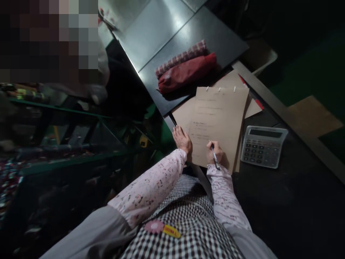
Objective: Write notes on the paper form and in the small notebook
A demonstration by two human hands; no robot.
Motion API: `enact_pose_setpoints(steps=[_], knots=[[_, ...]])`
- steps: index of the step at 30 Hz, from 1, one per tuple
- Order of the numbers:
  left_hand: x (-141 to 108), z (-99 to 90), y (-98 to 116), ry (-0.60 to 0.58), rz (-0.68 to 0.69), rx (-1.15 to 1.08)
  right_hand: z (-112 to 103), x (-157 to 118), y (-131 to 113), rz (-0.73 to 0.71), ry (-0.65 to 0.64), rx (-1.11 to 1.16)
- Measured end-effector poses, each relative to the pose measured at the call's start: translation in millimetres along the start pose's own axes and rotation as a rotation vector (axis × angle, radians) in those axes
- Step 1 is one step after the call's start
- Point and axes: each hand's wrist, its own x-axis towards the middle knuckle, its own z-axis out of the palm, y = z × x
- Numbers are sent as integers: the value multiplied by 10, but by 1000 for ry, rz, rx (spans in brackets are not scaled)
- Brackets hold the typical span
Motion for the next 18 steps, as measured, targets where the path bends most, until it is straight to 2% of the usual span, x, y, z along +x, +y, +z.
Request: enact_pose_setpoints(steps=[6, 13, 18], knots=[[4, -20, 0, 8, 7, -15, 26, -9, 22, -131, 46, 30], [9, -85, 38, -25, -21, -29, -16, 7, -37, -46, -59, -21], [20, -60, 21, -24, -9, -38, -27, 6, -51, -53, -37, -26]])
